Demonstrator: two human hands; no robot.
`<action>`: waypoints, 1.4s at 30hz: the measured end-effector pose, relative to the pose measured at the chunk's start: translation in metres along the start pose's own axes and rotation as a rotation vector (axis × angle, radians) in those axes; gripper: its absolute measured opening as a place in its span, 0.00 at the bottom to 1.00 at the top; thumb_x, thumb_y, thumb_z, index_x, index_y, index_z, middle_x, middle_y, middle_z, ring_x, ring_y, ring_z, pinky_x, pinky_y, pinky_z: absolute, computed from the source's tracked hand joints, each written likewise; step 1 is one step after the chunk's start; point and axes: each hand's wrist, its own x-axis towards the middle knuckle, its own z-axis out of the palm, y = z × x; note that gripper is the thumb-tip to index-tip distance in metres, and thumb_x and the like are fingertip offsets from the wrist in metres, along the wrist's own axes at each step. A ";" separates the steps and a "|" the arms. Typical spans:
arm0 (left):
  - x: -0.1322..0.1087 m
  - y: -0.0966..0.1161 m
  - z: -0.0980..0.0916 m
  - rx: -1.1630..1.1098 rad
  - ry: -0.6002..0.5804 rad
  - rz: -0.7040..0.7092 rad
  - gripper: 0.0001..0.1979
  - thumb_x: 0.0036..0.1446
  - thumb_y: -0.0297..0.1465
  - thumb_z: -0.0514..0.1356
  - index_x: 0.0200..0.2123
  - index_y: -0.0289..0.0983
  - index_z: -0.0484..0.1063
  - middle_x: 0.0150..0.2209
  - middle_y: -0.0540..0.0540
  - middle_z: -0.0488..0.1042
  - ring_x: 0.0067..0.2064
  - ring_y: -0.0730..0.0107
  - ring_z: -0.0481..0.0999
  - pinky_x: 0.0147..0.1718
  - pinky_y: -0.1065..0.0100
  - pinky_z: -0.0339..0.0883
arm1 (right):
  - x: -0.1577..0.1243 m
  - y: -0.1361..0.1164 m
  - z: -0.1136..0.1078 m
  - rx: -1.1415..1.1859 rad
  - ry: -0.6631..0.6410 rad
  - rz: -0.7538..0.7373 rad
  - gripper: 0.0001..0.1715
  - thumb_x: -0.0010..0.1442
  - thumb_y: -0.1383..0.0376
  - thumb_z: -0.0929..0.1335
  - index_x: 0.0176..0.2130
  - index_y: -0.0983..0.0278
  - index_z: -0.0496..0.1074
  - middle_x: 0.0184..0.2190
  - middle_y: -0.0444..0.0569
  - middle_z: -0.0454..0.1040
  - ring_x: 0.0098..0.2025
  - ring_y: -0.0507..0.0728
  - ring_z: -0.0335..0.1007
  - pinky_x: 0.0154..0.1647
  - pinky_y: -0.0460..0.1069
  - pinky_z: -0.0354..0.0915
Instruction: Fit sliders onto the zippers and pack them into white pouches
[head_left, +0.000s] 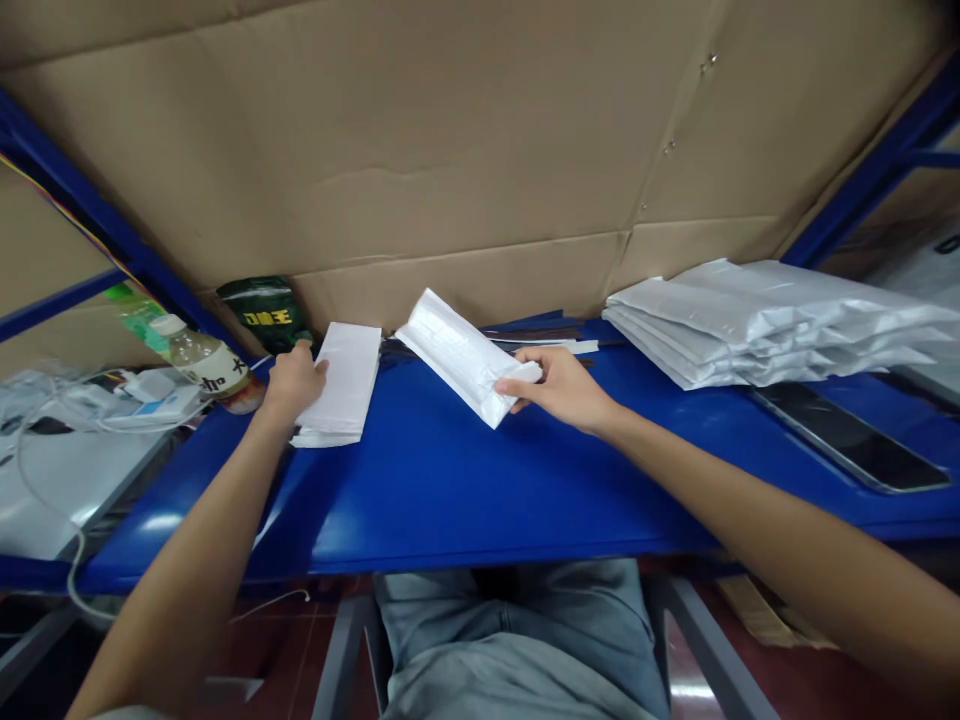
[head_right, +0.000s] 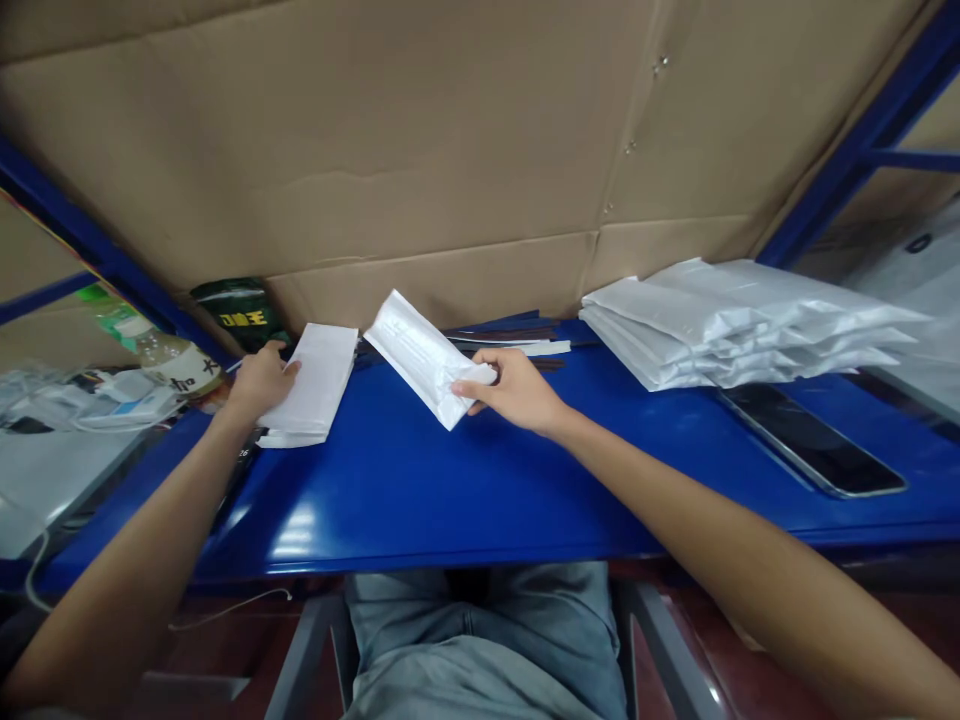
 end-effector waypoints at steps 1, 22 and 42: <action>0.001 -0.004 0.005 0.073 -0.013 0.018 0.26 0.68 0.35 0.60 0.65 0.28 0.69 0.55 0.26 0.80 0.61 0.38 0.77 0.60 0.47 0.69 | -0.007 0.002 -0.005 -0.014 0.019 0.007 0.24 0.51 0.53 0.83 0.36 0.62 0.75 0.33 0.49 0.80 0.34 0.59 0.80 0.34 0.56 0.82; -0.190 0.234 -0.014 -0.354 0.725 1.359 0.27 0.70 0.26 0.64 0.70 0.41 0.69 0.60 0.38 0.80 0.60 0.49 0.81 0.58 0.52 0.79 | -0.086 -0.085 -0.019 -0.055 0.226 -0.195 0.30 0.63 0.55 0.77 0.57 0.54 0.64 0.34 0.44 0.78 0.30 0.56 0.75 0.28 0.49 0.71; -0.167 0.241 -0.014 -1.067 -0.012 0.979 0.26 0.69 0.38 0.68 0.67 0.43 0.71 0.63 0.41 0.77 0.58 0.58 0.81 0.54 0.60 0.79 | -0.050 -0.135 -0.148 -0.200 0.588 -0.428 0.14 0.69 0.59 0.75 0.48 0.67 0.78 0.44 0.53 0.82 0.39 0.51 0.77 0.41 0.49 0.68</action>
